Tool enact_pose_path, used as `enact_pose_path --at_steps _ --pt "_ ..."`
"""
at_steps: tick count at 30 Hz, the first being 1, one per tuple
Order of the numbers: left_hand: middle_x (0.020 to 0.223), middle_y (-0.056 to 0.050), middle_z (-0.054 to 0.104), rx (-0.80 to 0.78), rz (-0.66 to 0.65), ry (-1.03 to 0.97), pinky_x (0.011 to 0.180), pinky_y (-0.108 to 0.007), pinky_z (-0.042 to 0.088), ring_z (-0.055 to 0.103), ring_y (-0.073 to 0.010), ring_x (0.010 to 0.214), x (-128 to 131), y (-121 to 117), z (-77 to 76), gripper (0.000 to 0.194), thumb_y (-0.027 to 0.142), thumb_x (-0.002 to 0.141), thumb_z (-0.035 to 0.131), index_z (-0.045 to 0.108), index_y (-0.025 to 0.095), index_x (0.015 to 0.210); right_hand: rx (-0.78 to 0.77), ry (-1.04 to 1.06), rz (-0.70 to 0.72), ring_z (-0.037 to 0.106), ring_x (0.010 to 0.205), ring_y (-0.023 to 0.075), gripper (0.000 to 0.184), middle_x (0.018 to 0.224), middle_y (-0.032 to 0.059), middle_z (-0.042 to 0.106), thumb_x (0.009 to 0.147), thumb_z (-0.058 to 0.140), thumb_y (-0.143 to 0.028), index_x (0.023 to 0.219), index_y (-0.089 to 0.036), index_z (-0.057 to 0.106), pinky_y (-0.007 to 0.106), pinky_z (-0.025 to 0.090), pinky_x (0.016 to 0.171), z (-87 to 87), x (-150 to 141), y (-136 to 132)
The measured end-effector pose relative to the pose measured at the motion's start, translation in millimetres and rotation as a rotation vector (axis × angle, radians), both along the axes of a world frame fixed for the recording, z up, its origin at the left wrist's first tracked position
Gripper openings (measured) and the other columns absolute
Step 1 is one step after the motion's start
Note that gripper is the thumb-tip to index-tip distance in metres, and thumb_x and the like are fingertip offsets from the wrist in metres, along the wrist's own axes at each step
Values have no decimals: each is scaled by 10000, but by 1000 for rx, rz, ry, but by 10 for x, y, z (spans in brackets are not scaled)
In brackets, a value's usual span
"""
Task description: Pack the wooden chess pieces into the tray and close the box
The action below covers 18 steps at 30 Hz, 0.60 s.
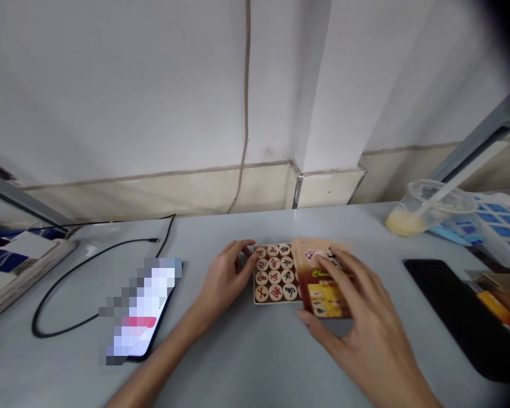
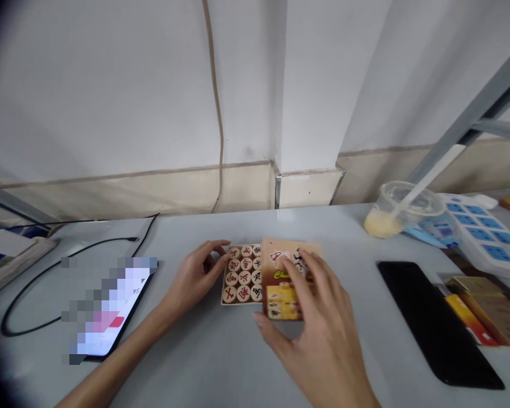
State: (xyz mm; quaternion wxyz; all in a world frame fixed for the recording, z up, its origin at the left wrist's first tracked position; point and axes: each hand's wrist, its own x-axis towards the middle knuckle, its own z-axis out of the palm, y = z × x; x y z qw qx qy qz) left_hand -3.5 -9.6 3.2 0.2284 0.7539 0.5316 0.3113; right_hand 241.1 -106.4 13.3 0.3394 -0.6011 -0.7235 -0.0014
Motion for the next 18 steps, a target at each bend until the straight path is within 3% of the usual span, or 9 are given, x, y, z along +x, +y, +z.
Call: enact_pose_path --at_steps 5,8,14,18 --pt "1060 -54 703 4 48 -7 676 -297 489 587 -126 670 -38 27 2 312 363 1018 489 621 216 1259 -19 -63 22 398 1413 433 809 1508 190 465 858 572 -733 1462 -207 459 647 470 1026 -16 -461 156" --pt "1088 -66 709 -3 47 0 703 -309 495 619 -144 724 -46 37 4 307 361 1028 474 636 213 1243 -44 -110 69 383 1420 447 839 1531 203 440 862 536 -759 1474 -191 452 670 458 1035 -93 -582 200" --pt "1153 -74 691 -8 -14 16 798 -332 513 663 -195 924 -1 -19 51 339 409 1041 453 629 227 1268 -132 -148 205 262 1517 343 679 1619 100 335 976 521 -519 1562 -245 315 567 418 1158 -98 -478 175" --pt "1146 -72 683 -11 -15 30 825 -345 516 664 -214 977 14 -47 64 359 434 1047 432 629 235 1272 -148 -66 135 371 1454 332 657 1577 114 392 980 487 -537 1543 -241 326 568 441 1128 -25 -263 217"
